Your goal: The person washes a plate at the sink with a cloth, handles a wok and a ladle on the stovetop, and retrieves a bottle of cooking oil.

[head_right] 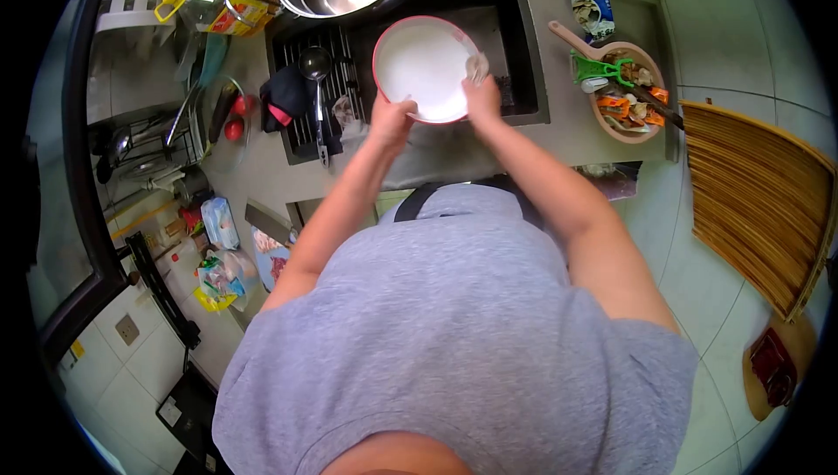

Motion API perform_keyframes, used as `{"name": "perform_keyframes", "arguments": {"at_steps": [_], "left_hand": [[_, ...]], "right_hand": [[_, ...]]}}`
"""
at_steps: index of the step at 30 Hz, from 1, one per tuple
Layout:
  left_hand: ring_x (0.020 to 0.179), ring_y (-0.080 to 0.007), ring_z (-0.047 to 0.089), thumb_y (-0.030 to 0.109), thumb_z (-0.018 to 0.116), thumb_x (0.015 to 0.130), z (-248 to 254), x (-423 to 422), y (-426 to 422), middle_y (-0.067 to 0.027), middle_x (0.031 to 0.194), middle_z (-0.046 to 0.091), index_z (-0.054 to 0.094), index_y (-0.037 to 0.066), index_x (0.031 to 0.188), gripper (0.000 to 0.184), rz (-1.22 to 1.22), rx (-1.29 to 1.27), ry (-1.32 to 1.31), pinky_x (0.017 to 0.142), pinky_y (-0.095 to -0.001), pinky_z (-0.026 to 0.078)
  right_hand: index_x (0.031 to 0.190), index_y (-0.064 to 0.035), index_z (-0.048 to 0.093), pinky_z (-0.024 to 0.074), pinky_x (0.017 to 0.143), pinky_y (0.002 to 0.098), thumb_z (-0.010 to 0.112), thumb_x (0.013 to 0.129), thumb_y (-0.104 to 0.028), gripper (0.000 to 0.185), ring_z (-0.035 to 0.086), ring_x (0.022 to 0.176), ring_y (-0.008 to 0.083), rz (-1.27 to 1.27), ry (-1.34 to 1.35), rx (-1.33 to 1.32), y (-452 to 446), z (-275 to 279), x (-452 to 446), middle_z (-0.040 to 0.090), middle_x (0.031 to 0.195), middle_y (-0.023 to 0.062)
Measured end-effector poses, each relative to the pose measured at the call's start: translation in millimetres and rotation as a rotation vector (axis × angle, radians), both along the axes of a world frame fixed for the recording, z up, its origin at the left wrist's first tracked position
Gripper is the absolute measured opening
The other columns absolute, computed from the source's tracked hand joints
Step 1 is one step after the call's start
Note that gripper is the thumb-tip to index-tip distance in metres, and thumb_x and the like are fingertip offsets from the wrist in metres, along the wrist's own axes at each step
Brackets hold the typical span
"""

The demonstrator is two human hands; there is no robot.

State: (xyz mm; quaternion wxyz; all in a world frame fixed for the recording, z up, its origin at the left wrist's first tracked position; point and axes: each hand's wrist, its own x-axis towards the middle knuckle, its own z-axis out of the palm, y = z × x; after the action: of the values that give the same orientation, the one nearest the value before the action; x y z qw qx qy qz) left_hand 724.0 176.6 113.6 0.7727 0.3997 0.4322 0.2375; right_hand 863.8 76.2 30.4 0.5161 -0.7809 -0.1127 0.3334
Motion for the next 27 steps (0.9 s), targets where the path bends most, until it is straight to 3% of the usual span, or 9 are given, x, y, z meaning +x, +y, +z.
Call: {"name": "perform_keyframes", "arguments": {"at_steps": [2,4,6,8,13,15,17,22,27], "left_hand": [[0.099,-0.0236,0.059,-0.018,0.051,0.061,-2,15,-23,-0.0095,0.115,0.055,0.045,0.002,0.127,0.069,0.138,0.082,0.075,0.075,-0.0335,0.052],[0.099,-0.0256,0.06,-0.018,0.052,0.062,-8,13,-15,-0.0105,0.115,0.056,0.046,0.003,0.127,0.069,0.051,-0.125,0.049,0.074,-0.0357,0.054],[0.099,-0.0284,0.062,-0.017,0.052,0.065,-18,-1,9,-0.0129,0.116,0.058,0.046,0.002,0.129,0.067,-0.086,-0.253,0.091,0.077,-0.0398,0.056],[0.106,-0.032,0.062,-0.015,0.052,0.068,-10,-14,30,-0.0162,0.121,0.058,0.046,0.0,0.132,0.066,-0.202,-0.356,0.021,0.088,-0.0448,0.056],[0.109,-0.0321,0.061,-0.016,0.054,0.068,-36,-19,50,-0.0173,0.122,0.058,0.045,-0.001,0.132,0.066,-0.232,-0.472,-0.031,0.091,-0.045,0.055],[0.109,-0.0317,0.061,-0.017,0.054,0.069,-46,-15,51,-0.0169,0.122,0.057,0.045,-0.001,0.132,0.066,-0.214,-0.487,-0.077,0.091,-0.0445,0.055],[0.109,-0.0316,0.061,-0.017,0.054,0.069,-48,-7,52,-0.0167,0.121,0.057,0.044,-0.001,0.133,0.067,-0.195,-0.503,-0.103,0.091,-0.0444,0.055],[0.108,-0.0319,0.062,-0.017,0.054,0.07,-48,10,60,-0.0172,0.121,0.057,0.043,0.001,0.134,0.068,-0.177,-0.524,-0.1,0.089,-0.0454,0.055],[0.109,-0.0302,0.061,-0.017,0.054,0.071,-61,22,68,-0.0164,0.121,0.057,0.044,-0.001,0.134,0.066,-0.17,-0.552,-0.053,0.092,-0.0429,0.054]], "right_hand": [[0.104,0.002,0.058,0.049,0.041,0.0322,0.067,0.083,-0.011,0.026,0.067,0.059,0.0234,-0.046,0.457,0.031,0,48,-30,0.068,0.079,0.0146],[0.107,0.0037,0.056,0.0462,0.036,0.031,0.071,0.079,-0.015,0.037,0.063,0.048,0.0208,0.021,0.574,-0.019,-1,29,-27,0.067,0.075,0.0142],[0.11,0.0021,0.058,0.0513,0.047,0.0327,0.076,0.076,-0.021,0.045,0.066,0.058,0.0202,0.272,0.149,-0.147,3,20,13,0.069,0.079,0.0135],[0.114,0.0034,0.058,0.0508,0.088,0.0394,0.08,0.07,-0.036,0.063,0.065,0.102,0.0335,0.33,-0.261,-0.249,16,32,49,0.067,0.109,0.0226],[0.113,-0.0001,0.066,0.0511,0.086,0.0387,0.066,0.08,-0.06,0.068,0.066,0.1,0.0339,0.711,-0.316,-0.371,54,61,127,0.068,0.108,0.0194],[0.098,0.0002,0.067,0.0536,0.065,0.0343,0.071,0.085,-0.039,0.042,0.068,0.07,0.0234,0.564,-0.455,-0.26,76,47,176,0.07,0.081,0.0132],[0.093,0.0,0.068,0.0525,0.079,0.0414,0.075,0.08,-0.025,0.029,0.067,0.089,0.034,0.369,-0.53,-0.174,109,45,221,0.069,0.094,0.0188],[0.1,0.0005,0.066,0.0525,0.077,0.041,0.075,0.08,-0.024,0.033,0.068,0.085,0.0325,0.331,-0.872,-0.073,191,55,288,0.07,0.086,0.0168],[0.096,-0.0022,0.069,0.0514,0.064,0.0353,0.068,0.085,-0.018,0.02,0.066,0.069,0.0229,0.502,-0.675,-0.081,223,30,316,0.068,0.076,0.0133]]}}
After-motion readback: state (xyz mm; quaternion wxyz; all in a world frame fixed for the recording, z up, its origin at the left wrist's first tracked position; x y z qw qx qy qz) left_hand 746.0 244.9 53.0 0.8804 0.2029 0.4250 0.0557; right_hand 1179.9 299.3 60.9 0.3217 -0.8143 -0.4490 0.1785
